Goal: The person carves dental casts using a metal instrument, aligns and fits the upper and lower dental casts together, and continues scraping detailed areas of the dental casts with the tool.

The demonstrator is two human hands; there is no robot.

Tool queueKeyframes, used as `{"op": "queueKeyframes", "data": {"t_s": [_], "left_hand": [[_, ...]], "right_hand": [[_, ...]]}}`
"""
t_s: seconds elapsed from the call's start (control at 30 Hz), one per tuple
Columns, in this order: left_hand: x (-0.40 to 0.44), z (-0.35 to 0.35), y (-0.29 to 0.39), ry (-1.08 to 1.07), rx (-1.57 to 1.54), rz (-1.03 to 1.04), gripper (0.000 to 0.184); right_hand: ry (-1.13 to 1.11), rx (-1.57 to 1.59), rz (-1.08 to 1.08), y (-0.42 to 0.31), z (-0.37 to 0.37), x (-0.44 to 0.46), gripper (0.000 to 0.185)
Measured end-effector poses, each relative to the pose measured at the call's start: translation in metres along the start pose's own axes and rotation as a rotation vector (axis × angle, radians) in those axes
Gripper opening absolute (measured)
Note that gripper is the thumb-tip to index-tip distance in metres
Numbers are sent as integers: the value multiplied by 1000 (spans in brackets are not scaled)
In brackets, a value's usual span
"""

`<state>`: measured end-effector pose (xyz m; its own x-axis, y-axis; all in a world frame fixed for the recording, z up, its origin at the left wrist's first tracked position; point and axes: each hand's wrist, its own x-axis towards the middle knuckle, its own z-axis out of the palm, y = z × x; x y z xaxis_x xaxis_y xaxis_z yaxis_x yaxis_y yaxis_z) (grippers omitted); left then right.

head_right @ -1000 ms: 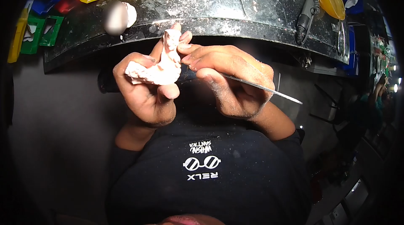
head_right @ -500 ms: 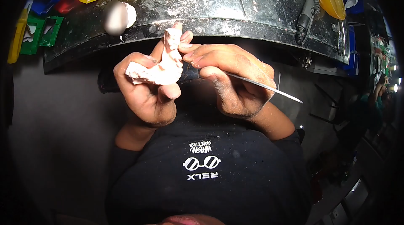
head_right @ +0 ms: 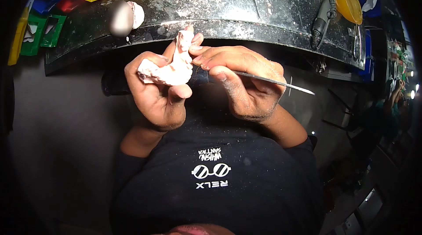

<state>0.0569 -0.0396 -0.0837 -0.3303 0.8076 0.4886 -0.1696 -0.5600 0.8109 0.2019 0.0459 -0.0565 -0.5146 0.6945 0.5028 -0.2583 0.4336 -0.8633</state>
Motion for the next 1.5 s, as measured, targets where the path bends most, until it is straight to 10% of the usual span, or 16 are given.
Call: {"op": "queueKeyframes", "data": {"t_s": [0.27, 0.37, 0.47, 0.87, 1.1, 1.2, 1.5], "left_hand": [[12, -15, 10, -181, 299, 114, 52], [19, -16, 55, -391, 129, -414, 60], [-5, 0, 27, -332, 160, 169, 32], [68, -14, -11, -59, 1094, -105, 50], [74, -57, 11, 199, 1270, 335, 42], [66, -77, 23, 260, 1549, 57, 72], [42, -82, 14, 186, 1123, 206, 82]], "right_hand": [[148, 202, -14, 4, -5, 2, 22], [235, 189, -7, 3, -15, 1, 26], [239, 164, -38, 2, -26, 2, 29], [291, -41, 7, 1, -60, -7, 33], [315, -73, 71, 6, -65, -7, 29], [336, -77, 113, 9, -65, -6, 27], [278, 11, 167, 11, -51, 6, 23]]}}
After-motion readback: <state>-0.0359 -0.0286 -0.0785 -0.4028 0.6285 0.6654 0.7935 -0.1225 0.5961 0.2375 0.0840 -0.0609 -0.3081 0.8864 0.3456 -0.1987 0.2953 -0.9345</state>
